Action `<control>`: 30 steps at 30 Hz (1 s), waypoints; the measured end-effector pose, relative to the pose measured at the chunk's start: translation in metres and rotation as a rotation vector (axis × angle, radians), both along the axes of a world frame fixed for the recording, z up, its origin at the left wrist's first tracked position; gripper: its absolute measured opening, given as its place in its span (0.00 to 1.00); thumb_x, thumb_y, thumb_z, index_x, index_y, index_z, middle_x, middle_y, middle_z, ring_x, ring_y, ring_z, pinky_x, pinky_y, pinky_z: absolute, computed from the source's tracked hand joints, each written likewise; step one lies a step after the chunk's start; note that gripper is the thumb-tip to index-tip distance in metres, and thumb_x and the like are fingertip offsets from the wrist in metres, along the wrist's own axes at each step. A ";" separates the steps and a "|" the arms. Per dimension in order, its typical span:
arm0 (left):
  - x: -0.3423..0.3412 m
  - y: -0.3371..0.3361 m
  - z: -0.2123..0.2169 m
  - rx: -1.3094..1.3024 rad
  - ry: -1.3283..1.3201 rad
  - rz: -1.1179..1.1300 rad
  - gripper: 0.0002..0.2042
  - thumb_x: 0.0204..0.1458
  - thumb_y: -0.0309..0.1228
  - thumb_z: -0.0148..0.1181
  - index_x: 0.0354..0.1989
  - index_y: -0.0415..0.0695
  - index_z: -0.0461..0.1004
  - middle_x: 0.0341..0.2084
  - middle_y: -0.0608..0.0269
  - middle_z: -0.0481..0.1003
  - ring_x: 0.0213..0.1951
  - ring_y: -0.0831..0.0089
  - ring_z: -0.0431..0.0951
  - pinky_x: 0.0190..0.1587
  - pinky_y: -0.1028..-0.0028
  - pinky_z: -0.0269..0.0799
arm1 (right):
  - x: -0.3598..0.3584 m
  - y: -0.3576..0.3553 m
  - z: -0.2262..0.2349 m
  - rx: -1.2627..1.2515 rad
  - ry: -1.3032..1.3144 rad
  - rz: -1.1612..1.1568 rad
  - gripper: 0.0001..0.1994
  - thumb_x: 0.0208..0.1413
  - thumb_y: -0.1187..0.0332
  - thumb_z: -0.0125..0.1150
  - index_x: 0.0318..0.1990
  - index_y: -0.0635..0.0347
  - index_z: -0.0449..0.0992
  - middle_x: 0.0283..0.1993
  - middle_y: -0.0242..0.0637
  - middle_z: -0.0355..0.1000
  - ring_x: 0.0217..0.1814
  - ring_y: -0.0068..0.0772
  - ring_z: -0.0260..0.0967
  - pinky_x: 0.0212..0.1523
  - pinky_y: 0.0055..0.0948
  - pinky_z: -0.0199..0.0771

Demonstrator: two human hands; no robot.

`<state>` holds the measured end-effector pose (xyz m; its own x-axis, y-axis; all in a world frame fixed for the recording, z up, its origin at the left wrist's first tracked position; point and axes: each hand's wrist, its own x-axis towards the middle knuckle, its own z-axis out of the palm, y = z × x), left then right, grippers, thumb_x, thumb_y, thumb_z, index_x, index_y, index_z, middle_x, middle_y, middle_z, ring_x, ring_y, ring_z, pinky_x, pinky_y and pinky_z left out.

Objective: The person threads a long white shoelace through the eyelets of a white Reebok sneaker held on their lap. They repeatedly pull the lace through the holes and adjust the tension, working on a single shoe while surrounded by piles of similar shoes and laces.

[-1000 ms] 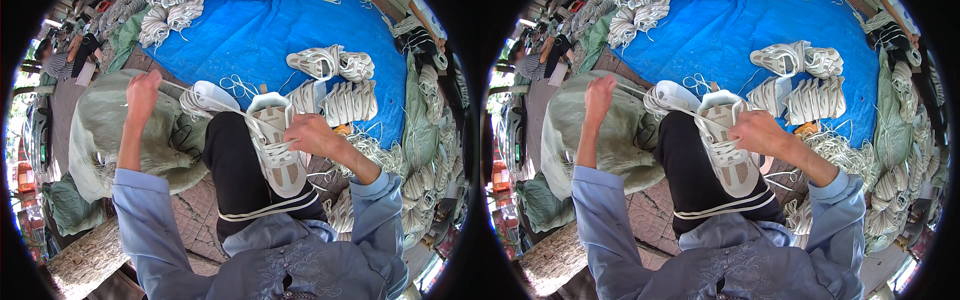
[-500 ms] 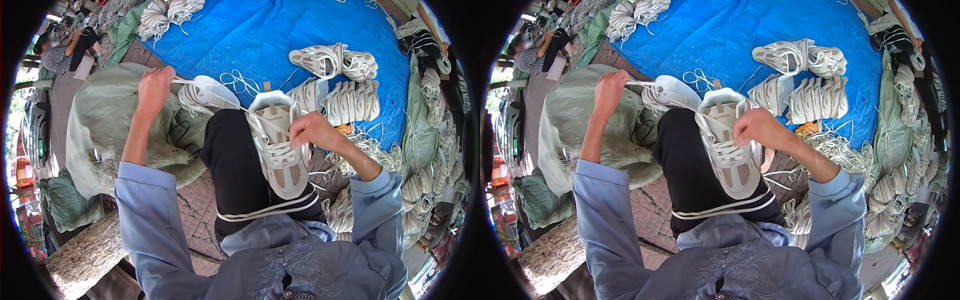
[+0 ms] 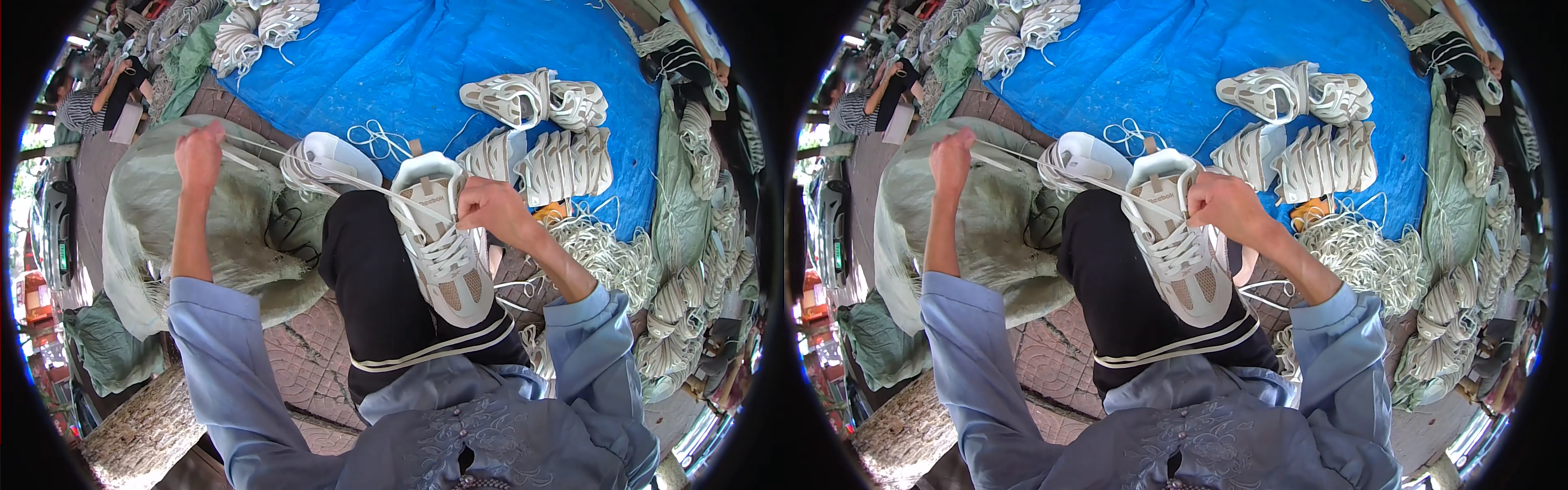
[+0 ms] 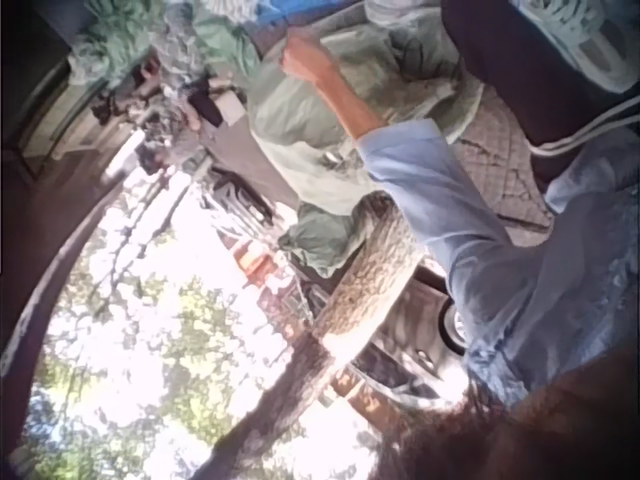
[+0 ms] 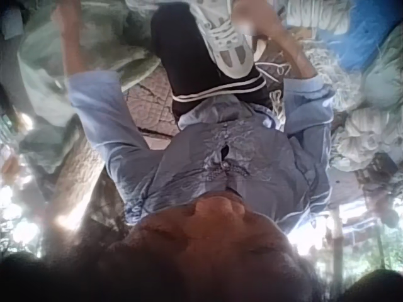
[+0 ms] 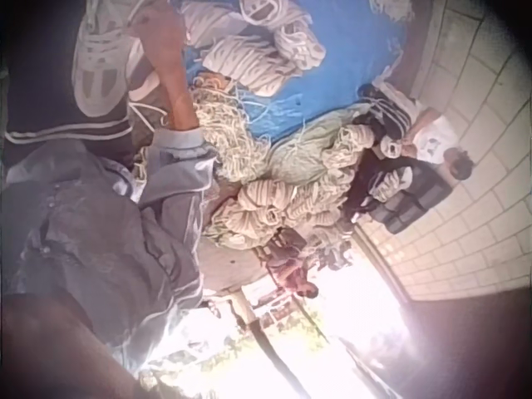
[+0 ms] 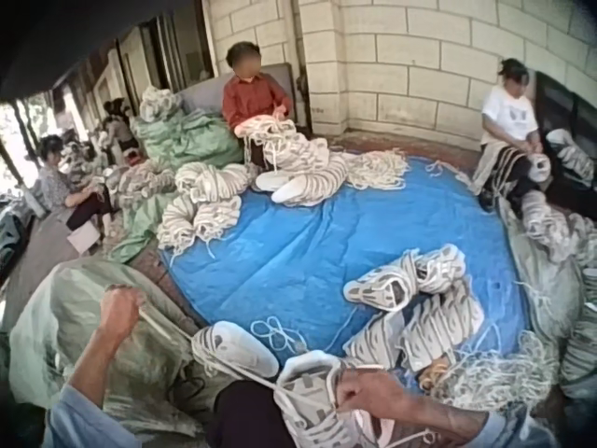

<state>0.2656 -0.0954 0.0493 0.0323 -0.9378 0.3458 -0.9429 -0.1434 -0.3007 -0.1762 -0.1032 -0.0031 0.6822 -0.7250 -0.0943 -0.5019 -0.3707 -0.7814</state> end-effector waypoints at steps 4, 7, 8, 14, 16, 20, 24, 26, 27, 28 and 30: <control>-0.014 -0.033 0.043 -0.124 -0.187 -0.093 0.03 0.44 0.29 0.48 0.24 0.48 0.69 0.19 0.59 0.71 0.29 0.61 0.71 0.32 0.62 0.62 | -0.010 -0.006 -0.001 0.111 -0.081 0.029 0.05 0.31 0.76 0.60 0.19 0.59 0.71 0.23 0.31 0.65 0.25 0.28 0.64 0.27 0.25 0.65; -0.018 -0.044 0.066 -0.174 -0.207 -0.113 0.02 0.43 0.29 0.50 0.25 0.48 0.69 0.19 0.60 0.71 0.30 0.62 0.71 0.33 0.63 0.63 | -0.015 -0.004 0.001 0.244 -0.170 -0.039 0.06 0.31 0.79 0.60 0.21 0.61 0.71 0.24 0.31 0.66 0.26 0.25 0.65 0.27 0.23 0.65; -0.012 -0.044 0.071 -0.174 -0.213 -0.139 0.02 0.43 0.29 0.50 0.25 0.48 0.69 0.19 0.61 0.70 0.30 0.63 0.71 0.33 0.63 0.63 | -0.015 -0.003 0.003 0.308 -0.199 -0.071 0.06 0.31 0.80 0.60 0.22 0.61 0.72 0.24 0.31 0.66 0.26 0.24 0.65 0.27 0.22 0.65; -0.079 -0.045 0.085 -0.215 -0.255 -0.358 0.03 0.42 0.28 0.52 0.26 0.48 0.71 0.22 0.63 0.69 0.31 0.65 0.69 0.34 0.67 0.62 | -0.014 -0.002 0.016 0.229 -0.265 -0.079 0.13 0.37 0.77 0.60 0.36 0.60 0.73 0.31 0.29 0.69 0.29 0.19 0.63 0.31 0.21 0.65; -0.095 -0.043 0.105 -0.307 -0.227 -0.384 0.05 0.44 0.28 0.53 0.29 0.49 0.74 0.22 0.63 0.71 0.28 0.66 0.70 0.32 0.71 0.64 | 0.011 -0.010 0.026 0.179 -0.435 -0.077 0.22 0.37 0.76 0.61 0.45 0.59 0.68 0.33 0.33 0.70 0.29 0.20 0.64 0.31 0.20 0.65; -0.130 -0.043 0.133 -0.419 0.312 -0.197 0.08 0.49 0.33 0.53 0.35 0.47 0.75 0.22 0.63 0.75 0.22 0.70 0.74 0.26 0.78 0.67 | 0.072 -0.028 0.059 0.718 -0.676 -0.018 0.33 0.39 0.73 0.61 0.57 0.57 0.57 0.36 0.40 0.70 0.27 0.22 0.64 0.27 0.20 0.65; -0.162 -0.045 0.137 -0.321 1.153 -0.254 0.08 0.47 0.31 0.52 0.34 0.45 0.74 0.22 0.61 0.74 0.22 0.71 0.72 0.28 0.76 0.68 | 0.062 -0.048 0.125 0.622 -1.002 0.066 0.26 0.44 0.71 0.57 0.55 0.60 0.60 0.36 0.41 0.69 0.20 0.19 0.60 0.22 0.18 0.62; -0.184 -0.041 0.129 -0.230 1.365 -0.421 0.09 0.49 0.30 0.51 0.37 0.45 0.74 0.27 0.63 0.74 0.28 0.80 0.71 0.32 0.80 0.67 | 0.040 -0.080 0.158 0.506 -1.011 0.266 0.22 0.49 0.72 0.53 0.54 0.64 0.61 0.37 0.38 0.69 0.19 0.17 0.57 0.21 0.16 0.60; -0.185 -0.037 0.115 -0.241 1.326 -0.416 0.09 0.47 0.30 0.52 0.36 0.44 0.74 0.23 0.59 0.74 0.25 0.74 0.72 0.30 0.77 0.68 | 0.030 -0.090 0.175 0.487 -1.054 0.299 0.18 0.51 0.72 0.50 0.50 0.66 0.62 0.35 0.37 0.69 0.18 0.16 0.56 0.20 0.14 0.58; -0.189 -0.037 0.095 -0.249 1.299 -0.428 0.08 0.46 0.30 0.52 0.34 0.43 0.73 0.20 0.56 0.73 0.21 0.69 0.73 0.28 0.74 0.69 | 0.016 -0.100 0.194 0.454 -1.087 0.319 0.14 0.53 0.72 0.48 0.47 0.68 0.62 0.34 0.37 0.69 0.18 0.15 0.55 0.18 0.12 0.56; -0.210 -0.014 0.063 -0.093 1.142 -0.573 0.07 0.45 0.31 0.52 0.29 0.41 0.72 0.20 0.54 0.72 0.24 0.67 0.74 0.27 0.71 0.69 | -0.014 -0.108 0.240 0.343 -1.166 0.147 0.11 0.55 0.71 0.47 0.44 0.69 0.63 0.31 0.38 0.67 0.17 0.14 0.54 0.14 0.11 0.54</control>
<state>0.0552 -0.1091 0.1127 -0.0456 -0.8900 0.4537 -0.5919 0.3900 0.7054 -0.1902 -0.2115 0.2373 0.5591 -0.6920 0.4568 0.5933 -0.0509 -0.8033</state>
